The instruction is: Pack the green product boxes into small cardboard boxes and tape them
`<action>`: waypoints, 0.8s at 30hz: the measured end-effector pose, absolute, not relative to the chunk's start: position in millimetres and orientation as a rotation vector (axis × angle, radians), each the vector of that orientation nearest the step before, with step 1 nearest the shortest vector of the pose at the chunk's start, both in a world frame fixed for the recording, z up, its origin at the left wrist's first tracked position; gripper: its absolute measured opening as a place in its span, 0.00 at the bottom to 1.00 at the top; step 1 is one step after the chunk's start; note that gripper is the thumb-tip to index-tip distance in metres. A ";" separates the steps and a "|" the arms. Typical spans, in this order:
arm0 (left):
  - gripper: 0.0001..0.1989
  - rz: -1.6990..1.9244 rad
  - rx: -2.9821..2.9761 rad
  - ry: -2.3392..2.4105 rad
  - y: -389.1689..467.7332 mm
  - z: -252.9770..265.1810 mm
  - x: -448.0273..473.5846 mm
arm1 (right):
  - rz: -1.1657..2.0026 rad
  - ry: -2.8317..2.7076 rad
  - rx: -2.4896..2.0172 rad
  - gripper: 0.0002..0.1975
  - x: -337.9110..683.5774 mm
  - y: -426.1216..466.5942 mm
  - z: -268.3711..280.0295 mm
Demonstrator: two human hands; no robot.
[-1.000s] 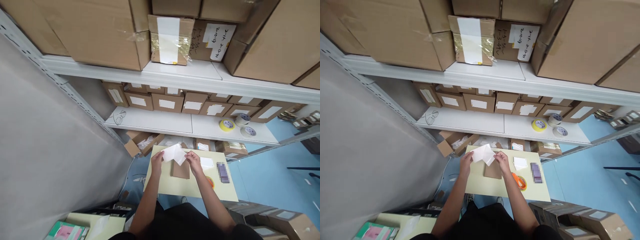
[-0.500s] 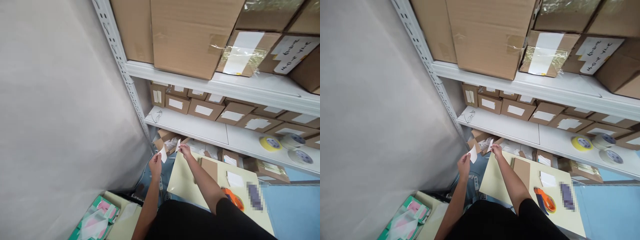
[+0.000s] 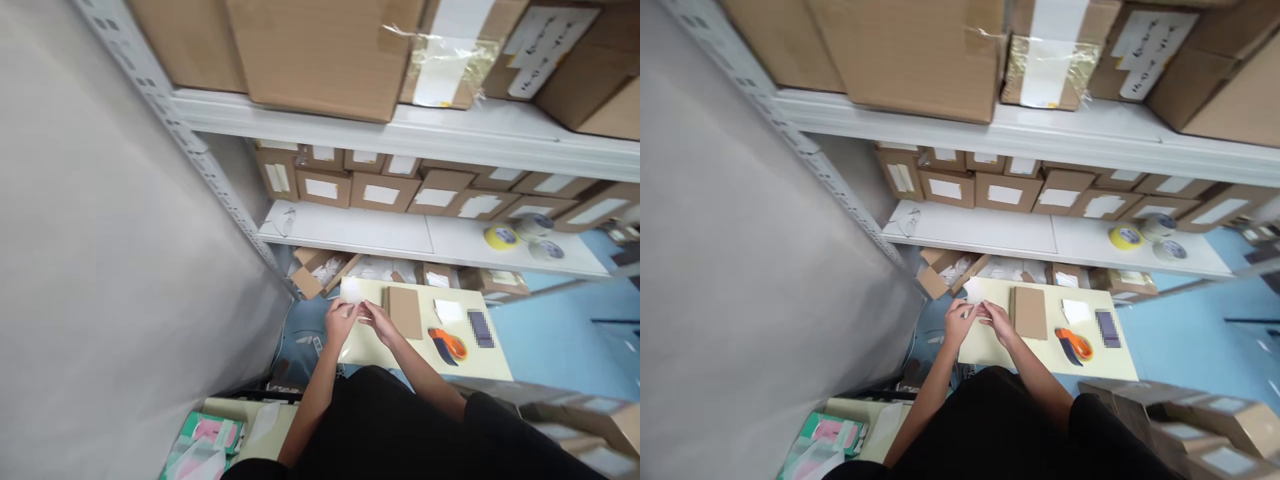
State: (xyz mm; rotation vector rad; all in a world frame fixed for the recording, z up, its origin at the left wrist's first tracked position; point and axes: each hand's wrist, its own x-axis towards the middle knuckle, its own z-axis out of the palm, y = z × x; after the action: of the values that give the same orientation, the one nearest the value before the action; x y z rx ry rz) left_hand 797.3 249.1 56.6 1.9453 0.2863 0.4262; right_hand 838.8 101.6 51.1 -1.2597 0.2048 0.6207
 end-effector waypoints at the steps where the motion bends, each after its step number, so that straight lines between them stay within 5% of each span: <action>1: 0.06 0.412 2.014 0.210 232.7 54.1 800.2 | 0.546 0.233 -1.257 0.21 833.3 90.3 53.3; 7: 0.18 0.283 2.116 -0.105 147.8 32.2 804.7 | 0.090 0.557 -1.283 0.19 834.6 23.2 46.3; 14: 0.23 -0.029 1.552 0.313 94.9 -12.2 826.0 | 0.280 0.568 -1.297 0.18 825.4 -43.8 21.4; 19: 0.18 0.044 1.724 0.387 65.3 -24.5 829.9 | 0.251 0.470 -1.655 0.20 830.7 -82.8 -8.8; 24: 0.13 0.104 1.839 0.570 47.8 -41.6 835.2 | 0.280 0.433 -2.028 0.33 860.5 -123.2 -35.5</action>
State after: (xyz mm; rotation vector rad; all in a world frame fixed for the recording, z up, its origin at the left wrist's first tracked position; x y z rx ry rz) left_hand 835.2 47.8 -41.6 1.8390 0.5700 0.1043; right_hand 860.5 -123.2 -35.5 -2.0275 0.4332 0.2801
